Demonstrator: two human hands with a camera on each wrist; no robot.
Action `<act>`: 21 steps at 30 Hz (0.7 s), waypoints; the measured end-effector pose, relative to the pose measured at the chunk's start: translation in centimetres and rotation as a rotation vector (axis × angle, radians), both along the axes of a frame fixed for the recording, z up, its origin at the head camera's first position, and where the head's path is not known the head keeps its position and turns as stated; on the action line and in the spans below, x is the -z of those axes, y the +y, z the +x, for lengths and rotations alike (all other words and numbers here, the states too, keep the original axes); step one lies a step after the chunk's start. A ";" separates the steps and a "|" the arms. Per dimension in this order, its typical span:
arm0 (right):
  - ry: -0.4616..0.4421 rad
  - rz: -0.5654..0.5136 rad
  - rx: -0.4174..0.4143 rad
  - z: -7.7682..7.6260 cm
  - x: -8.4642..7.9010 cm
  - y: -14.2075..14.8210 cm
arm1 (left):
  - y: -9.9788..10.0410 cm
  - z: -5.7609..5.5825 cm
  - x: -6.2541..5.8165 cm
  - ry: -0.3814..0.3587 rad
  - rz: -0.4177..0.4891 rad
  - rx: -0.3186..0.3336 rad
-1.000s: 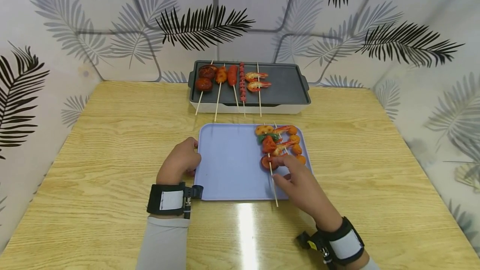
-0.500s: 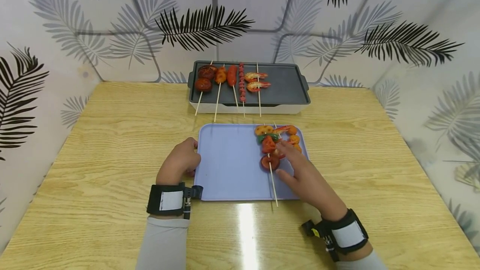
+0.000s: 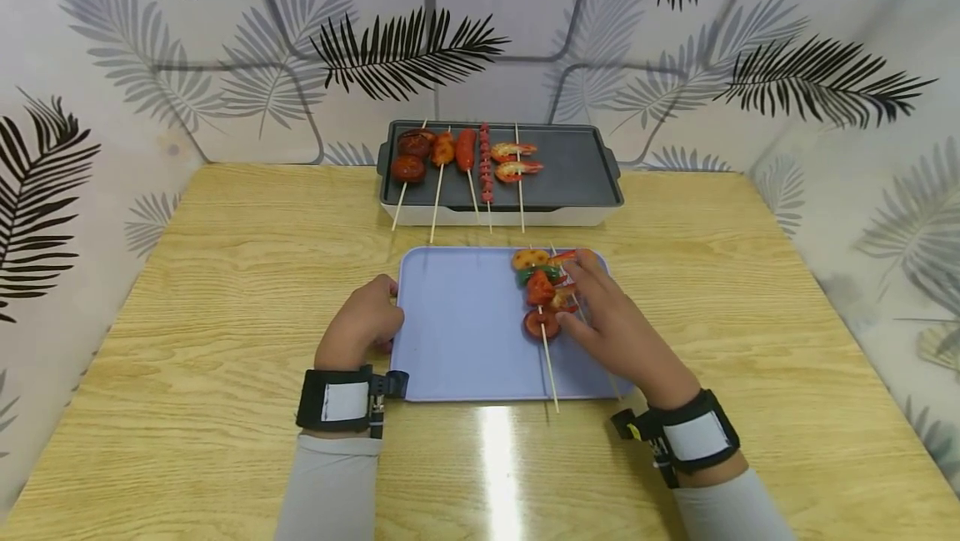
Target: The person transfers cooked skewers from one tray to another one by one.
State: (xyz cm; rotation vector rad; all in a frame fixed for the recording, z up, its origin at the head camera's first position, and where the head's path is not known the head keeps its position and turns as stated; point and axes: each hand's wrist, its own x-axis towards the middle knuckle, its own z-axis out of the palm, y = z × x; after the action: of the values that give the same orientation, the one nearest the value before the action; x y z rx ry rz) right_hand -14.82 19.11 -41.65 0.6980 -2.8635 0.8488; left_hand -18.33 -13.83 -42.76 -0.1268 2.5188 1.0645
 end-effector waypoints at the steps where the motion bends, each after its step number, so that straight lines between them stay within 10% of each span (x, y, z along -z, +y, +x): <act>1: -0.013 -0.008 0.007 -0.3 -0.1 0.0 | 0.0 0.0 0.0 0.002 0.001 0.001; 21: -0.162 -0.054 0.074 -5.3 -3.2 -0.6 | -0.2 0.2 -0.5 -0.006 0.036 -0.002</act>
State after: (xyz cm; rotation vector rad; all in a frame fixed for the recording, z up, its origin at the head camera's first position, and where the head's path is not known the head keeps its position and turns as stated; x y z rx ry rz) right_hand -20.07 18.52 -38.45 0.5374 -2.9721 1.0121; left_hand -18.09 -13.99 -42.28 -0.1223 2.4932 1.1084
